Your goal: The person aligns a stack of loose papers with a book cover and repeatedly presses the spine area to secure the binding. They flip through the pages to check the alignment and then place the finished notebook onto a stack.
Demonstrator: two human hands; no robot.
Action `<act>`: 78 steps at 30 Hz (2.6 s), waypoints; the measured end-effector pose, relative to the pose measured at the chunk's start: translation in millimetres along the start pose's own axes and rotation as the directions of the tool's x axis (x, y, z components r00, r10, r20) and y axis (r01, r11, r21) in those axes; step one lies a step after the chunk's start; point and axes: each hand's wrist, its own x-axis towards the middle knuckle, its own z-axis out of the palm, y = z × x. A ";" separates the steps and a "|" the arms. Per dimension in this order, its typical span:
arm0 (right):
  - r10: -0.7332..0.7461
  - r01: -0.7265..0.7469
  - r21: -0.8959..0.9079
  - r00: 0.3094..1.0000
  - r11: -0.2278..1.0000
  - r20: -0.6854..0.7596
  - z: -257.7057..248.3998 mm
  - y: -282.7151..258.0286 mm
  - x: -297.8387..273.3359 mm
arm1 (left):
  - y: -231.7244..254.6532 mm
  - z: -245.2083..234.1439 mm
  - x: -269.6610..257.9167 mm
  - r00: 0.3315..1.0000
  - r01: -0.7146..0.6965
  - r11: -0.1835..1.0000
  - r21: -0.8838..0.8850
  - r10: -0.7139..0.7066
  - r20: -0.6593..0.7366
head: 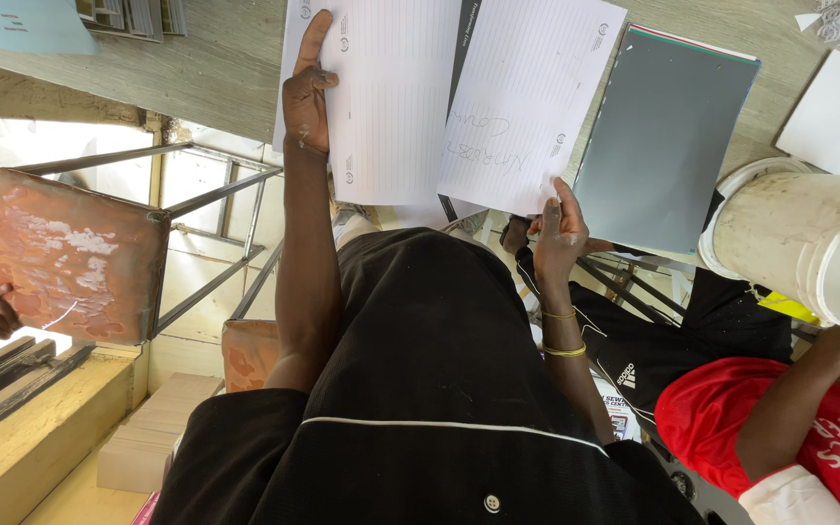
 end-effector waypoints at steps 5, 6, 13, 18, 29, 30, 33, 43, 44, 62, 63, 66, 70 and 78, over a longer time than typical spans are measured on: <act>0.051 -0.051 -0.057 0.999 0.997 -0.005 0.4 -10.6 1.3 | 1.7 6.1 -2.6 1.000 -0.001 1.000 0.002 0.001 -0.021; 0.036 -0.035 -0.069 0.999 0.997 0.001 -0.9 -7.3 3.6 | 1.5 7.3 -2.6 0.999 0.005 1.000 -0.015 -0.005 -0.033; -0.181 0.195 -0.472 0.981 0.860 0.076 6.2 -4.2 1.4 | 1.7 8.1 -2.9 0.998 0.018 1.000 -0.016 -0.019 -0.057; -0.390 0.407 -0.632 0.904 0.659 0.175 12.7 -10.9 4.8 | 2.9 9.3 -3.5 0.997 0.029 0.999 -0.036 -0.032 -0.069; 0.041 -0.064 -0.381 0.997 0.922 -0.067 -6.7 -10.3 28.8 | 8.5 11.2 -4.0 1.000 -0.025 1.000 0.009 0.025 -0.017; 0.045 -0.067 -0.485 0.997 0.872 -0.057 -10.4 -6.3 31.6 | 10.1 11.4 -4.0 0.998 -0.065 0.997 0.033 0.065 -0.001; 0.019 -0.044 -0.506 0.998 0.861 -0.054 -12.8 -12.1 33.1 | 30.5 17.8 -8.3 0.988 -0.127 0.988 0.088 0.119 0.095; 0.165 -0.162 -0.092 0.986 0.982 0.022 28.4 -91.6 6.4 | 111.9 77.5 -15.6 0.952 -0.239 0.890 0.388 0.136 0.276; 0.047 -0.035 -0.119 0.994 0.992 0.097 30.0 -94.2 4.8 | 118.5 76.5 -13.0 0.987 -0.157 0.852 0.499 0.155 0.045; 0.334 -0.363 0.074 0.735 0.929 -0.589 -54.6 -68.0 15.0 | 143.7 122.7 -16.5 0.983 0.088 0.623 0.777 0.074 -0.170; 0.305 -0.344 0.045 0.754 0.938 -0.582 -53.5 -67.7 12.3 | 141.5 127.4 -16.3 0.981 0.093 0.641 0.762 0.072 -0.180; 0.223 -0.251 0.012 0.835 0.968 -0.502 -49.0 -65.4 4.5 | 132.5 140.5 -15.3 0.988 0.075 0.695 0.715 0.043 -0.146; 0.202 -0.222 0.024 0.832 0.975 -0.516 -58.3 -44.7 6.0 | 127.5 141.5 -14.7 0.999 0.016 0.714 0.700 0.012 -0.035; 0.160 -0.183 -0.001 0.861 0.983 -0.482 -64.8 -37.7 10.5 | 125.2 138.6 -15.1 0.999 0.010 0.749 0.663 0.025 -0.043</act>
